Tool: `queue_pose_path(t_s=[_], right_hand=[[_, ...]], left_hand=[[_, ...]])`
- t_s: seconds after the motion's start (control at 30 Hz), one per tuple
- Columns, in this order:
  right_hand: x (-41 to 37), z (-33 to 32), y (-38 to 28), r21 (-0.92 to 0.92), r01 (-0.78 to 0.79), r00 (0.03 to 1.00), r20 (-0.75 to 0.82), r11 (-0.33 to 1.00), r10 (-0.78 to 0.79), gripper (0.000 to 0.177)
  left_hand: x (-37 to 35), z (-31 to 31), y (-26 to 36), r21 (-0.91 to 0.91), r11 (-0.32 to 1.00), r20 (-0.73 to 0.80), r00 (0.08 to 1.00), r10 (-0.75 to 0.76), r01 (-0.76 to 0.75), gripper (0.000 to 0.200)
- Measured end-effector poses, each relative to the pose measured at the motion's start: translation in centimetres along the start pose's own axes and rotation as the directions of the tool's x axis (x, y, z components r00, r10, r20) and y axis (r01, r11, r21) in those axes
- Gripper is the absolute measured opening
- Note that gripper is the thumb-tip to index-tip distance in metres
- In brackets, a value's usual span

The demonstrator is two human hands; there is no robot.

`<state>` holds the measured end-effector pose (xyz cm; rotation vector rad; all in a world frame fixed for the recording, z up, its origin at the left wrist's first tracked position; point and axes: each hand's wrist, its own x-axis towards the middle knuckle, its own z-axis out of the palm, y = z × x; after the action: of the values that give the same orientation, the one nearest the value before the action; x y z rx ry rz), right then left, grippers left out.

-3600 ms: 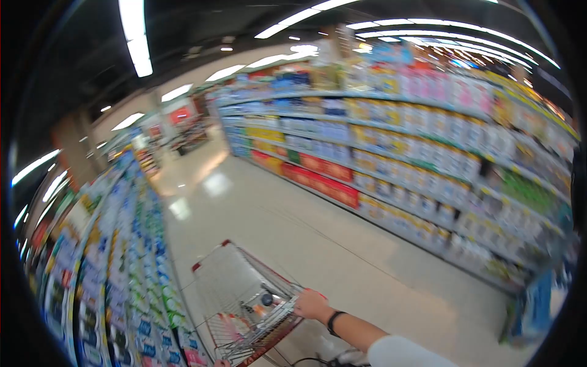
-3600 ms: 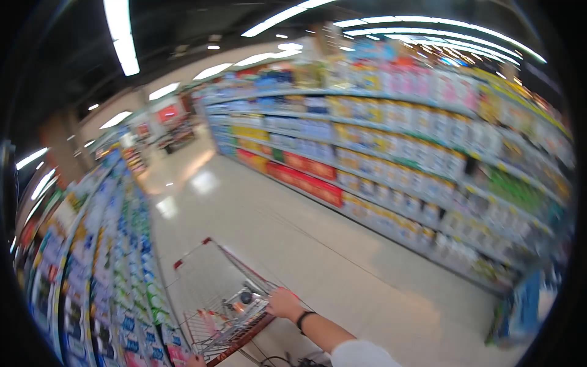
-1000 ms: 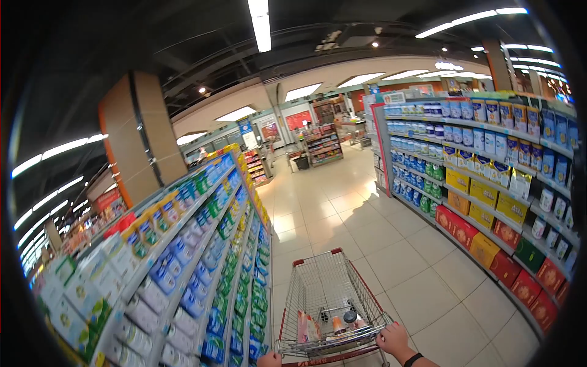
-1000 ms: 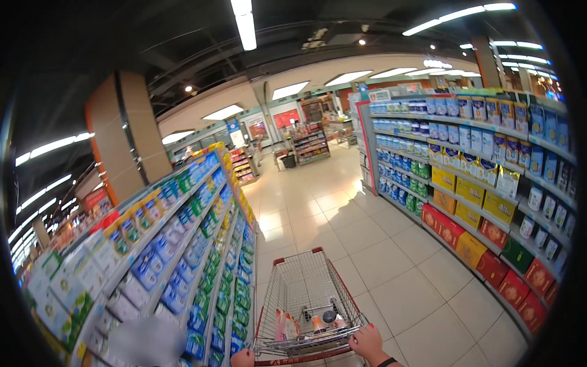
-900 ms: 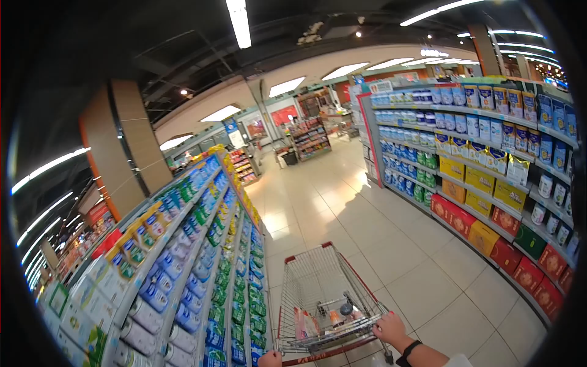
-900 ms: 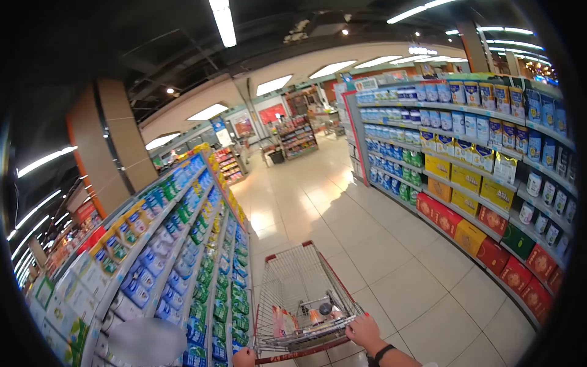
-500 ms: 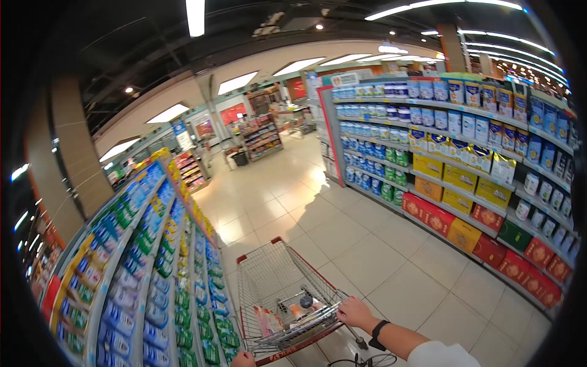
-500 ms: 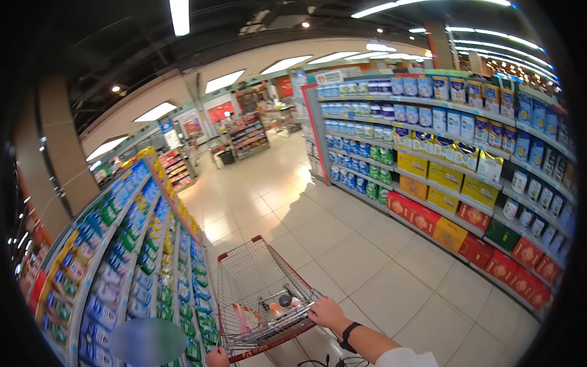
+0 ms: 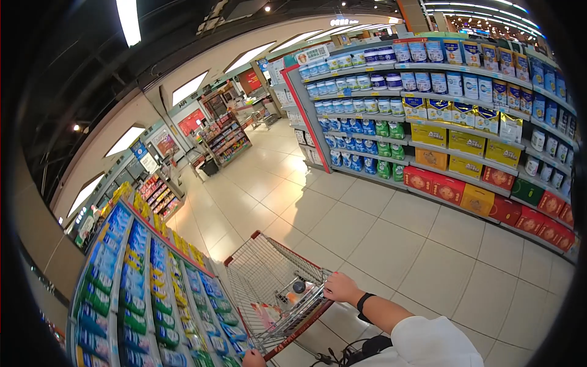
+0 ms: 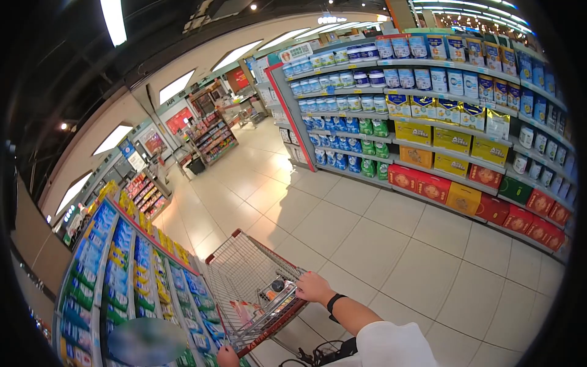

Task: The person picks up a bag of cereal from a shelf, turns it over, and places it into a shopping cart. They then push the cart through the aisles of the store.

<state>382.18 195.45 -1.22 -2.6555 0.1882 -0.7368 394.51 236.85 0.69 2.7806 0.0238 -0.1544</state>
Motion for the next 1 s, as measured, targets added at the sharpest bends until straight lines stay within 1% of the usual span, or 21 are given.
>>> queue_pose_path(t_s=[0.03, 0.07, 0.1, 0.13, 0.17, 0.27, 0.3, 0.33, 0.4, 0.43, 0.5, 0.57, 0.6, 0.67, 0.7, 0.73, 0.77, 0.8, 0.87, 0.97, 1.0], right_hand=[[2.3, 1.0, 0.8, 0.0, -0.004, 1.0, -0.005, 1.0, 0.004, 0.021], [4.5, 2.1, 1.5, -0.005, 0.03, 0.997, -0.076, 1.0, -0.031, 0.021], [6.5, 3.4, 2.1, -0.009, 0.068, 0.988, -0.14, 0.998, -0.068, 0.021], [8.6, 4.4, 2.8, 0.004, 0.073, 0.989, -0.126, 0.997, -0.072, 0.021], [10.8, 5.1, 3.3, 0.002, 0.058, 0.991, -0.12, 0.998, -0.058, 0.021], [17.2, 7.7, 4.0, 0.02, 0.023, 0.995, -0.097, 1.0, -0.021, 0.021], [19.4, 8.4, 4.8, 0.016, 0.002, 0.997, -0.075, 1.0, -0.001, 0.02], [21.9, 9.0, 5.9, 0.006, 0.003, 0.997, -0.078, 1.0, -0.002, 0.02], [25.7, 11.4, 6.8, 0.052, 0.045, 0.999, -0.017, 0.998, -0.044, 0.019], [27.3, 12.3, 6.9, 0.044, 0.041, 0.999, 0.002, 0.998, -0.041, 0.019], [31.1, 14.0, 7.4, 0.071, 0.049, 0.998, -0.037, 0.996, -0.046, 0.017], [34.8, 16.3, 8.4, 0.06, 0.055, 0.998, 0.002, 0.997, -0.055, 0.016], [37.0, 17.4, 8.9, 0.059, 0.064, 0.998, 0.002, 0.996, -0.064, 0.016], [41.1, 19.0, 9.6, 0.059, 0.049, 0.997, 0.049, 0.997, -0.052, 0.016], [43.0, 20.0, 10.0, 0.057, 0.044, 0.998, 0.046, 0.997, -0.046, 0.016], [44.6, 21.2, 10.3, 0.059, 0.036, 0.998, 0.041, 0.998, -0.039, 0.017], [46.2, 22.5, 10.8, 0.058, 0.035, 0.998, 0.043, 0.998, -0.038, 0.017], [47.9, 23.7, 11.3, 0.059, 0.057, 0.998, -0.006, 0.997, -0.057, 0.017], [53.0, 25.6, 12.5, 0.047, 0.103, 0.992, -0.078, 0.994, -0.099, 0.017], [58.5, 28.2, 13.1, 0.027, 0.086, 0.995, -0.044, 0.996, -0.085, 0.017], [60.7, 29.0, 13.6, 0.011, 0.105, 0.994, -0.038, 0.994, -0.105, 0.017]], left_hand=[[2.2, 0.0, 0.8, 0.007, 1.0, 0.004, 1.0, 0.028, -0.029, 0.04], [4.4, 0.2, 1.6, 0.008, 1.0, 0.006, 1.0, 0.024, -0.024, 0.04], [6.7, 0.3, 2.2, 0.075, 0.997, 0.007, 1.0, 0.029, -0.029, 0.041], [8.5, 0.1, 3.0, 0.145, 0.989, 0.008, 1.0, 0.027, -0.028, 0.041], [9.5, -1.3, 4.8, 0.108, 0.994, 0.052, 0.998, -0.021, 0.015, 0.042], [15.8, -1.2, 7.1, 0.077, 0.997, -0.002, 1.0, -0.02, 0.02, 0.042], [17.5, -1.4, 8.2, 0.019, 0.996, 0.004, 0.996, -0.093, 0.092, 0.042], [20.2, -0.9, 9.0, 0.012, 0.996, 0.006, 0.996, -0.086, 0.086, 0.042], [25.2, -0.3, 8.0, 0.128, 0.991, -0.048, 0.998, 0.042, -0.035, 0.041], [27.4, -0.1, 7.7, 0.094, 0.994, -0.053, 0.997, 0.052, -0.047, 0.039], [32.6, 1.1, 7.6, 0.15, 0.989, -0.03, 1.0, 0.001, 0.003, 0.039], [35.1, -0.5, 11.1, 0.165, 0.986, -0.074, 0.997, -0.028, 0.04, 0.039], [37.8, 0.1, 10.7, 0.154, 0.987, -0.064, 0.997, -0.031, 0.041, 0.039], [42.5, 0.7, 10.9, -0.049, 0.999, -0.162, 0.987, -0.02, 0.012, 0.042], [44.9, 0.9, 10.8, 0.006, 1.0, -0.123, 0.992, -0.016, 0.017, 0.041], [47.1, 1.0, 11.3, 0.006, 1.0, -0.117, 0.993, -0.011, 0.012, 0.041], [49.1, 1.0, 11.7, 0.03, 0.999, -0.147, 0.989, 0.034, -0.03, 0.039], [51.1, 0.9, 11.9, 0.055, 0.996, -0.181, 0.981, 0.075, -0.066, 0.038], [55.5, 0.4, 14.4, 0.044, 0.998, -0.217, 0.975, 0.042, -0.034, 0.034], [63.4, 2.0, 13.5, 0.122, 0.967, -0.253, 0.935, 0.247, -0.222, 0.032], [66.1, 2.6, 13.6, 0.099, 0.972, -0.26, 0.937, 0.234, -0.215, 0.032]])
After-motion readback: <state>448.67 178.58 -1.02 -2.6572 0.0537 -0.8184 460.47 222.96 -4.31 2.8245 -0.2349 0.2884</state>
